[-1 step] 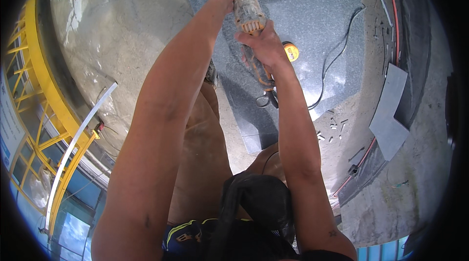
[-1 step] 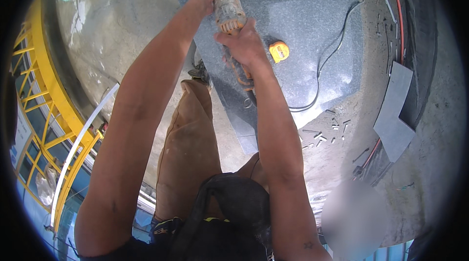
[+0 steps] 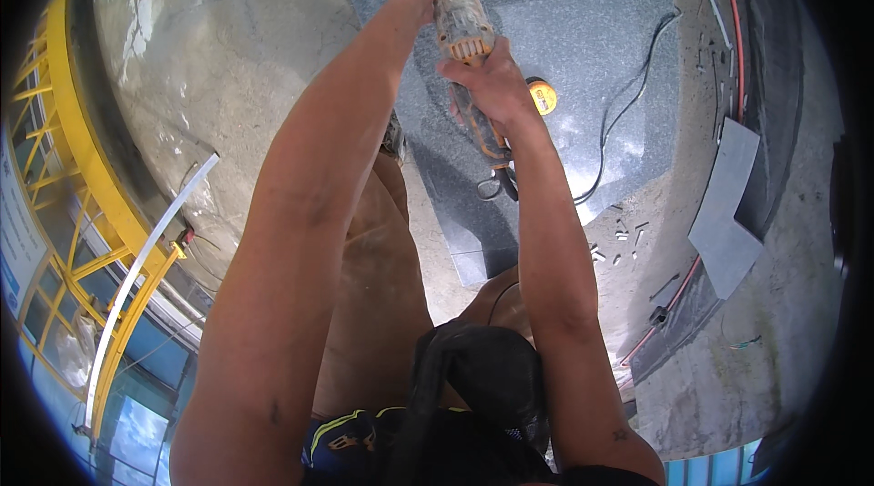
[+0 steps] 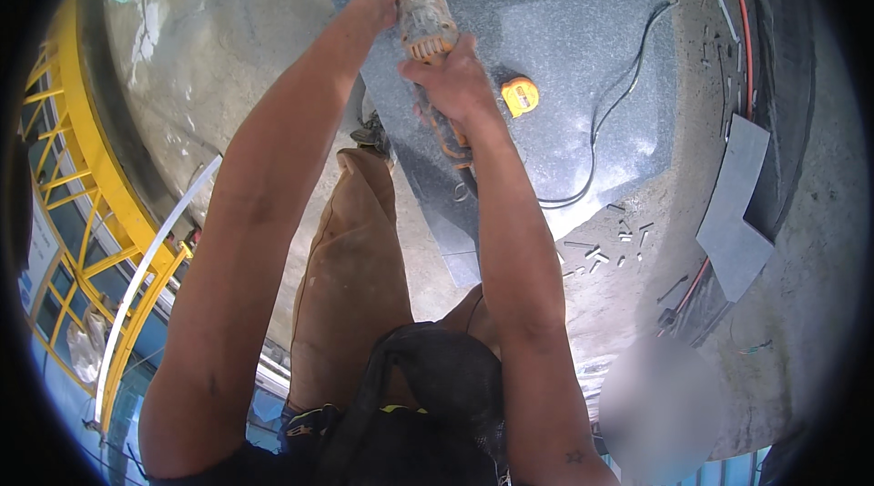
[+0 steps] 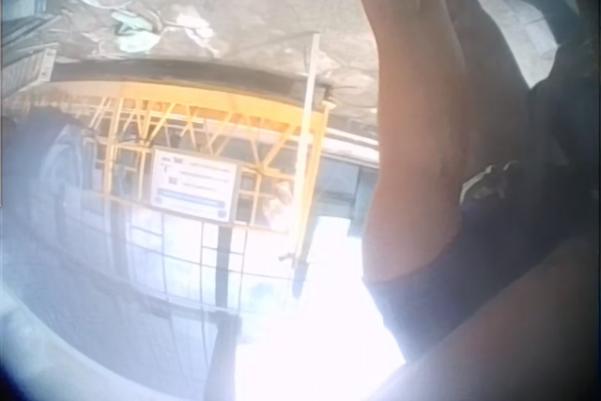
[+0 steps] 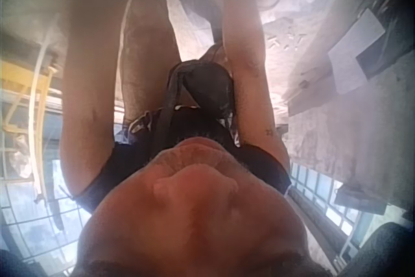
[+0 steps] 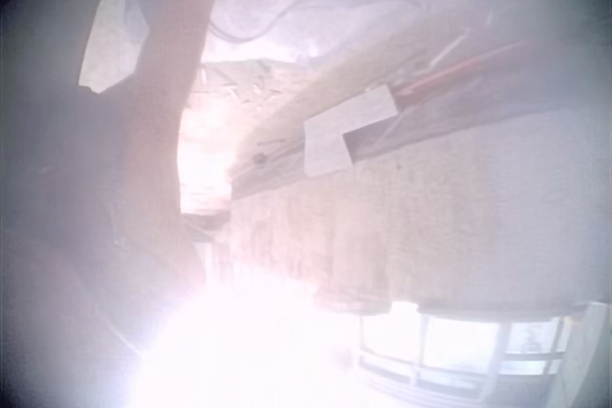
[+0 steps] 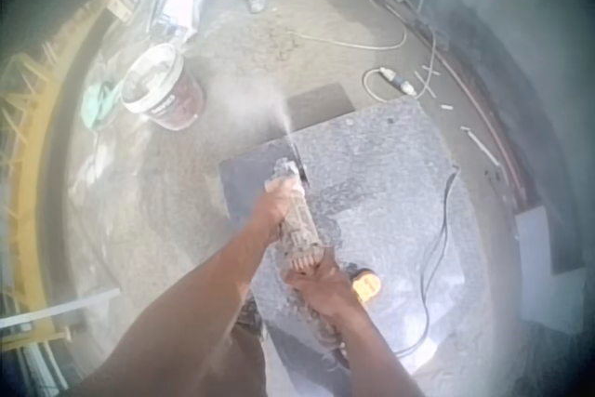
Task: The person uses an angle grinder to cut and grind a large rectangular tile on the floor. They reposition the tile and continue grinding along its edges and surface, producing dust and debris.
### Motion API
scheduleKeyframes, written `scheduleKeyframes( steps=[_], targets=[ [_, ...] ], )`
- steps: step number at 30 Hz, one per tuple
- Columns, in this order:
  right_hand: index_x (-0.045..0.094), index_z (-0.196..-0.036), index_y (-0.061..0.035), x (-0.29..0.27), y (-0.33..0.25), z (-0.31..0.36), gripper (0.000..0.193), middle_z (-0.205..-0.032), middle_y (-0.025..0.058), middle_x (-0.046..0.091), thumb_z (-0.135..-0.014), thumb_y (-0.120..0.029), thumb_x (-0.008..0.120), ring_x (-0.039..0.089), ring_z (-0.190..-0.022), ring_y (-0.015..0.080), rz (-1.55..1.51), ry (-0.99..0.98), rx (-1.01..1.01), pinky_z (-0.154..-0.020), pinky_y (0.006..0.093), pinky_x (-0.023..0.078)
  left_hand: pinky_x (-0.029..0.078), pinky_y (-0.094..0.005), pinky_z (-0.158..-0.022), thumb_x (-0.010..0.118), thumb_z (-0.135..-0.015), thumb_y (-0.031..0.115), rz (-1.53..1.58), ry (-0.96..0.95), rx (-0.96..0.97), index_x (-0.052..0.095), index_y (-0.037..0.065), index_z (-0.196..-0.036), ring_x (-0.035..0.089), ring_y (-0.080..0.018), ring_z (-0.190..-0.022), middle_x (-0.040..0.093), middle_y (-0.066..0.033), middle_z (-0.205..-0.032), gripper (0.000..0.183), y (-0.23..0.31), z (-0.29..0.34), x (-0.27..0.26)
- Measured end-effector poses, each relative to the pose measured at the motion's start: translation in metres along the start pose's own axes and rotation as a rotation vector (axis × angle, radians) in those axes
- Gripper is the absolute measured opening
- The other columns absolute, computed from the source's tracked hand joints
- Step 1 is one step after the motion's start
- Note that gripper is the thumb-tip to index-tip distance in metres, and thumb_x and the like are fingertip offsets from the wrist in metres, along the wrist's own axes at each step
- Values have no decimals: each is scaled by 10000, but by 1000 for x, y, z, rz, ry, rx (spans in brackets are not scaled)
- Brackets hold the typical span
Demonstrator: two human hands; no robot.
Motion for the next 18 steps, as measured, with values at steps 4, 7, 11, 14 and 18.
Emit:
scheduleKeyframes(
  steps=[4,7,11,14,18],
  targets=[
    [351,-1346,116,1,-1,-10,757,-1000,238,689,-884,-235,837,709,-620,241,-17,-2,-10,-504,385,559,583,-412,-722,628,-1048,440,-7,-14,21,747,101,-1135,701,-195,-775,729,-49,-922,369,2,-12,-4],
    [347,-1353,122,3,-11,-26,764,-1003,238,684,-880,-224,837,708,-623,245,-33,-1,-39,-504,386,556,583,-415,-704,642,-1038,440,17,-15,-18,745,120,-1091,700,-200,-761,723,-47,-893,340,10,-30,-4],
    [342,-1357,121,4,-22,-36,758,-986,228,682,-883,-209,833,705,-623,248,-45,-2,-47,-496,382,552,576,-429,-669,648,-1026,436,105,-82,-23,718,142,-1000,687,-208,-714,698,-46,-832,304,19,-38,1],
    [343,-1354,112,4,-31,-41,745,-975,224,681,-888,-205,830,702,-620,243,-35,-15,-37,-489,380,552,570,-449,-649,655,-1009,455,74,-84,-13,699,151,-953,677,-215,-684,679,-48,-792,313,29,-42,3],
    [336,-1349,102,4,-39,-48,747,-966,217,677,-890,-208,837,696,-609,229,13,-13,-15,-481,375,552,571,-471,-651,669,-982,495,36,-47,-134,701,147,-934,679,-227,-685,677,-59,-781,353,33,-46,4]
  ],
)
Point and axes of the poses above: each hand's wrist, its own z-axis away from the middle knuckle, its own x-axis out of the palm, y = z × x, the point moved 8 cm from there along -z, towards the middle knuckle
